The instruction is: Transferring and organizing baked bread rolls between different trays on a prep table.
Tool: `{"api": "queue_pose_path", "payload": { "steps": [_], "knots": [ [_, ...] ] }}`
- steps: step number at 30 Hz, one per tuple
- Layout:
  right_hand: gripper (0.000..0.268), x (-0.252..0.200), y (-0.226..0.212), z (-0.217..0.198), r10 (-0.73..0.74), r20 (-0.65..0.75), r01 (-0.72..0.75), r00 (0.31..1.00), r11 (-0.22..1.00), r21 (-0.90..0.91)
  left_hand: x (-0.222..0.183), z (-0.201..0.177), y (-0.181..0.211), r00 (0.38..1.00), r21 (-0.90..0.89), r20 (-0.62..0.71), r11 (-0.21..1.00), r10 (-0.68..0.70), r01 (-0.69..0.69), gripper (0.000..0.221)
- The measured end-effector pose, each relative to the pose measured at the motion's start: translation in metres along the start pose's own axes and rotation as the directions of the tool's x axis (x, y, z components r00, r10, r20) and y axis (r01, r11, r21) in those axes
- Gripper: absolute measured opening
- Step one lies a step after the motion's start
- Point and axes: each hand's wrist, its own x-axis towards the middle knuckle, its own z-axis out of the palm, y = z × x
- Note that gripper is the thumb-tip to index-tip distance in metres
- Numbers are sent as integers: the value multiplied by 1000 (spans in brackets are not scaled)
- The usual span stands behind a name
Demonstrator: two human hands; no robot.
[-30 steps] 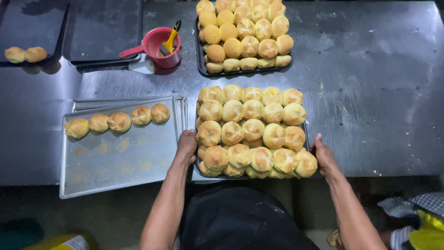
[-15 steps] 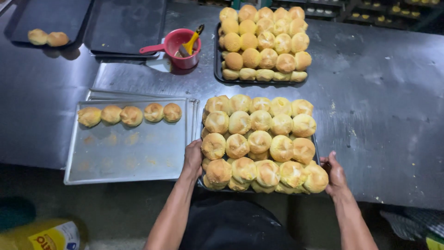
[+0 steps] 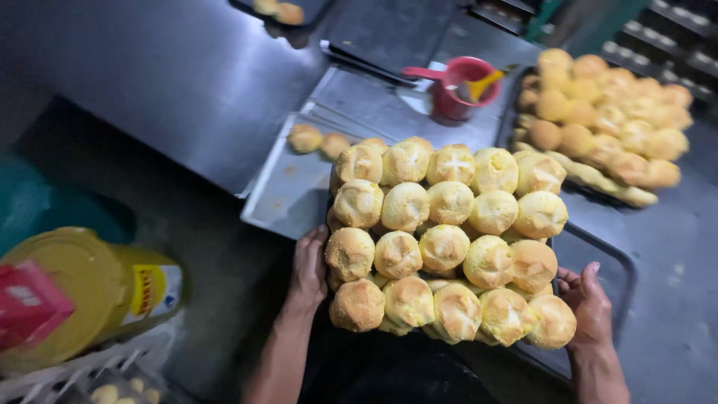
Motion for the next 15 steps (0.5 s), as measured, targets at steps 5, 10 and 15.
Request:
{"api": "queue_pose_path", "payload": {
  "steps": [5, 10, 15],
  "knots": [
    [78, 14, 33, 132, 38, 125, -32, 991, 998, -47, -2, -150, 41, 943, 291, -75, 912, 324, -290, 37],
    [72, 51, 90, 251, 156, 238, -121, 959, 980, -157, -17, -285, 73, 896, 155, -328, 953, 299, -261, 36],
    [63, 115, 162, 342, 199, 476, -152, 857, 979, -135, -27, -431, 83, 741, 255, -514, 902, 432, -349, 32]
  ]
}}
